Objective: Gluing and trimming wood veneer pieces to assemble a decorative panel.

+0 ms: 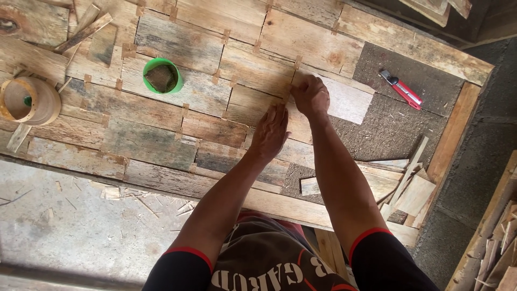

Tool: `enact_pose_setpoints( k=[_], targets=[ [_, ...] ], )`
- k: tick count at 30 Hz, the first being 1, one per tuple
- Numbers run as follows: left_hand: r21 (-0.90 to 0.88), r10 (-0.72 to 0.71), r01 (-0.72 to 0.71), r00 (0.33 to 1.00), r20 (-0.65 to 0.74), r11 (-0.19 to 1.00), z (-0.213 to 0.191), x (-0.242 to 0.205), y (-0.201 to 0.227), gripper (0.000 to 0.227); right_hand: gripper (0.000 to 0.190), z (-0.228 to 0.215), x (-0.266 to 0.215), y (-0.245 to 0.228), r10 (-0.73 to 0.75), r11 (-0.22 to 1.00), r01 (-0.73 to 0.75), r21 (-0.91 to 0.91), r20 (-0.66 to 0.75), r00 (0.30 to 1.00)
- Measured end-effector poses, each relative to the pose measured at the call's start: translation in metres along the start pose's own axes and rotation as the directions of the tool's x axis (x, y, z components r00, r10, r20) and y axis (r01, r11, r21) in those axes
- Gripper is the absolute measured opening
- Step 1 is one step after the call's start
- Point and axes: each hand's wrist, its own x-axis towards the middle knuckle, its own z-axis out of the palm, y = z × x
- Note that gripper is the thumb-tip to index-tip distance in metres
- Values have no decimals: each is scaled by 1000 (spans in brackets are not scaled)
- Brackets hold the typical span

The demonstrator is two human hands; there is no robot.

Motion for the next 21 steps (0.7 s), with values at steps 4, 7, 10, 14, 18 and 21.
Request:
enact_pose_setpoints(
  k=[4,7,10,14,18,21],
  targets=[
    [16,-5,5,1000,-8,1000,-5,-2,0,81,51,-5,-9,-13,161,987,-161,-17,171,972],
    [78,8,-7,1000,-11,997,-10,-2,0,83,56,3,-12,-7,15,997,-17,-74,-32,999],
    [136,31,-33,999,12,990,-14,1,0,85,65,-2,-16,-10,1,1000,-1,2,2,1000],
    [155,46,-53,998,53,987,-17,4,-6,74,53,15,-23,6,-14,995,19,-96,57,998],
    [-224,-34,31,999,-12,974,13,-5,-18,47,66,32,-28,25,-272,959,263,-103,-98,957],
    [-436,-141,6,950,-278,900,35,-16,-34,44,67,30,-36,22,-324,944,309,-119,-142,935]
  ],
)
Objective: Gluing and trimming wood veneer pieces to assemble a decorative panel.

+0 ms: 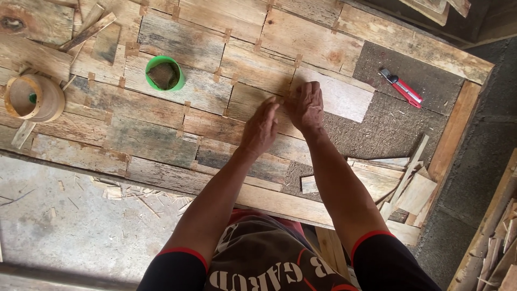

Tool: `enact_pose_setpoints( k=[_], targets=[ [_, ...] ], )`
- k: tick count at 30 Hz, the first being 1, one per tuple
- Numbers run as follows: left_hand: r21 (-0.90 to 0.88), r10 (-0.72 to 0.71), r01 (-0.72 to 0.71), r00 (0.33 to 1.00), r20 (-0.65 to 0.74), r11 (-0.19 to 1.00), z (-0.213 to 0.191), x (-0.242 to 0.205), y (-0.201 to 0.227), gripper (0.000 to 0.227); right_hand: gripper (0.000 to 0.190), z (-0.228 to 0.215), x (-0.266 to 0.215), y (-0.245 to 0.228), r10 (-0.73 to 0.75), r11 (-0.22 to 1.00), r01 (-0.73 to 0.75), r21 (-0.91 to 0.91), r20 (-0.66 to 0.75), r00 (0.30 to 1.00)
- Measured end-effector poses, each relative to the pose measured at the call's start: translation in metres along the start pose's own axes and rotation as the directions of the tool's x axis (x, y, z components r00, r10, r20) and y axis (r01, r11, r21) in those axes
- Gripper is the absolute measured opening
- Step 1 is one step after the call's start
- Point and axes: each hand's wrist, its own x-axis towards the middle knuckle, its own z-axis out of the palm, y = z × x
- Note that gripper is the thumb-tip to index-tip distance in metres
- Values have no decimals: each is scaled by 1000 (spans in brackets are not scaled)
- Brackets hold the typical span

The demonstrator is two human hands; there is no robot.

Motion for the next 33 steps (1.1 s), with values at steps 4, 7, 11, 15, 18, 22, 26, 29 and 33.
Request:
enact_pose_setpoints(
  k=[4,7,11,15,18,22,26,29,33],
  targets=[
    [-36,-19,13,983,-182,999,-45,-26,3,43,70,-26,-1,-17,-41,999,42,23,-65,997],
    [-107,-147,121,948,-281,987,-90,-76,1,46,66,-35,-5,-16,-31,995,45,-91,147,989],
    [50,-193,209,955,-224,977,-142,-173,-21,40,49,-49,-31,-1,-64,976,56,209,30,997],
    [65,-398,395,917,40,916,-200,-272,-28,32,29,-49,-97,-8,-213,947,273,168,-308,927],
    [91,-624,632,713,321,770,-221,-328,-40,32,20,-40,-175,-35,-72,977,119,179,-247,966],
    [-297,-795,952,239,558,78,-186,-409,-132,43,10,-47,-270,-92,113,960,-80,268,-108,988],
    [-287,-541,915,94,836,-285,-175,-406,-168,64,10,-37,-329,-126,221,940,-195,278,-65,973],
    [-145,-599,985,63,798,-90,-166,-389,-189,69,17,-39,-346,-135,283,933,-254,256,-84,956],
    [44,-695,946,205,689,322,-162,-370,-201,82,23,-62,-350,-124,470,862,-414,291,-157,868]
  ],
)
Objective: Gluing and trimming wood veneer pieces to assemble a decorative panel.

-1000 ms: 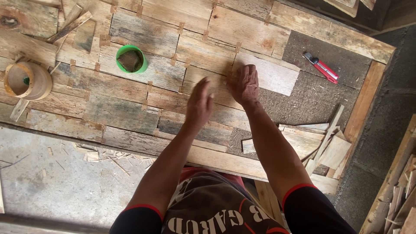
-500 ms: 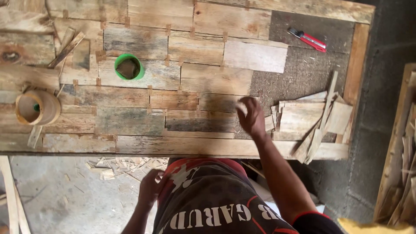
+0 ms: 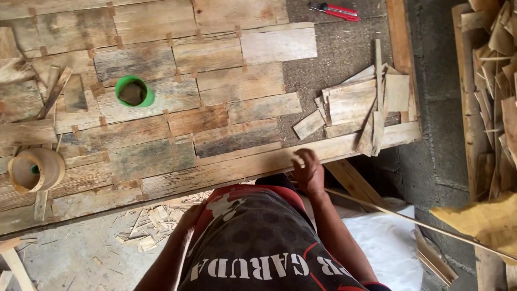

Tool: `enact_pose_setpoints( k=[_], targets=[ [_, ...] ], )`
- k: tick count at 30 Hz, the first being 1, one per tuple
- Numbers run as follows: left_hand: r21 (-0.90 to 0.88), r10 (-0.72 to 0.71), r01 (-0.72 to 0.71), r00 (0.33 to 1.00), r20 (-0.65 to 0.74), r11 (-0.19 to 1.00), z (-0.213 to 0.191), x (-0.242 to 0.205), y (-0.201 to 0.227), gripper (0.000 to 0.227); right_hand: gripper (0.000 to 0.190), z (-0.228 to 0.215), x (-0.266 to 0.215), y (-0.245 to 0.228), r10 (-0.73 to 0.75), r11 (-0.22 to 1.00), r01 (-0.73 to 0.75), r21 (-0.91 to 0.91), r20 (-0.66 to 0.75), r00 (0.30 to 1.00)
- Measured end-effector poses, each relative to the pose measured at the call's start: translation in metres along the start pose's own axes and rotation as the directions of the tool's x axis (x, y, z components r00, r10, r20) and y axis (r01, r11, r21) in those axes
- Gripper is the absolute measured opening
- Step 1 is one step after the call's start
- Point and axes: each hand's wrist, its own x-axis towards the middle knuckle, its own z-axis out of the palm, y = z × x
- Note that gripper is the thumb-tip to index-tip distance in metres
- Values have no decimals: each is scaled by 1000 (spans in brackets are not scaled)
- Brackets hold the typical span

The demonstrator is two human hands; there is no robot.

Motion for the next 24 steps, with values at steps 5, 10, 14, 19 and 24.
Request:
enact_pose_setpoints(
  k=[5,10,14,19,24],
  targets=[
    [61,-24,22,999,23,998,13,-38,55,96,43,-30,35,91,29,956,-55,-287,-93,995],
    [56,-36,36,999,-11,998,46,-83,87,96,78,-67,95,165,36,881,-30,-473,3,999],
    [171,50,-36,996,-76,985,83,-98,86,96,115,-98,142,174,145,828,17,-561,243,959],
    [423,189,-112,971,-145,899,126,-88,59,93,133,-122,181,180,142,795,179,-579,464,874],
    [485,222,-81,945,-240,871,171,-103,50,82,136,-127,197,195,10,756,371,-540,575,818]
  ],
)
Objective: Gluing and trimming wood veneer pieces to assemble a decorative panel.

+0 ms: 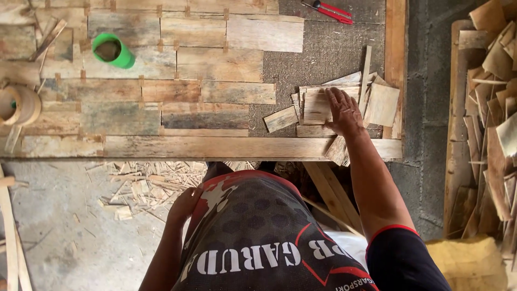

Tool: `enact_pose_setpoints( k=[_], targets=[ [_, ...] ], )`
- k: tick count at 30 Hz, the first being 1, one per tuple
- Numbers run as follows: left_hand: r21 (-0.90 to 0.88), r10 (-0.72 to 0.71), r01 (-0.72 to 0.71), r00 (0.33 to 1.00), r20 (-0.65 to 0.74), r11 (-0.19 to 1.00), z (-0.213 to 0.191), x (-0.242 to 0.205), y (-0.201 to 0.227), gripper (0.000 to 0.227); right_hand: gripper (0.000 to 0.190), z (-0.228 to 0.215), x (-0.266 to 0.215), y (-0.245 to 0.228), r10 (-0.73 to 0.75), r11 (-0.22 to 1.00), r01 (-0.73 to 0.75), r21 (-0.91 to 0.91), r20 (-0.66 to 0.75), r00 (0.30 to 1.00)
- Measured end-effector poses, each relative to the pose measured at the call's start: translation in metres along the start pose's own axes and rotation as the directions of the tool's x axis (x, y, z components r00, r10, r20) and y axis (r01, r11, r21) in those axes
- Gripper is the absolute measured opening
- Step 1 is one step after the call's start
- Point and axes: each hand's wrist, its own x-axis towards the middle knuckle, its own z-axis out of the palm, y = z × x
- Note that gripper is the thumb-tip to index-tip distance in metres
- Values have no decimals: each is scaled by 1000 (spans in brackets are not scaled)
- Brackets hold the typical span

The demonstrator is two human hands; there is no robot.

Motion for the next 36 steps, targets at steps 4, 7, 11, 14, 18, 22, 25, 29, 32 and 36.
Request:
enact_pose_setpoints(
  k=[4,7,11,14,18,22,25,29,32,36],
  targets=[
    [-80,-103,103,995,4,991,10,-29,28,80,130,2,0,12,-78,997,78,-5,-3,997],
    [-6,-28,28,999,-41,1000,11,-40,49,78,127,5,2,21,-87,996,87,10,1,996],
    [124,11,-11,1000,3,992,-10,-51,112,76,126,4,-6,24,-144,990,144,1,-44,989],
    [223,54,-77,993,107,972,-12,-40,151,73,127,5,-17,22,-130,988,136,74,-82,988],
    [332,148,-191,978,150,924,-23,-51,241,66,111,24,-17,39,195,968,-171,182,-124,973],
    [236,284,-296,955,81,926,17,7,268,66,98,20,-58,61,605,681,-509,527,-13,796],
    [-57,255,-255,967,-7,965,35,28,302,63,98,55,-51,100,713,591,-566,575,-45,699],
    [-384,-13,-39,991,-132,922,50,41,341,64,112,63,-49,119,687,599,-552,580,-19,726],
    [-453,-66,-25,980,-186,891,62,53,354,66,119,71,-41,126,633,653,-544,527,14,774],
    [-456,-77,-43,967,-243,889,69,61,361,65,111,88,-34,128,554,745,-470,474,-47,831]
  ],
)
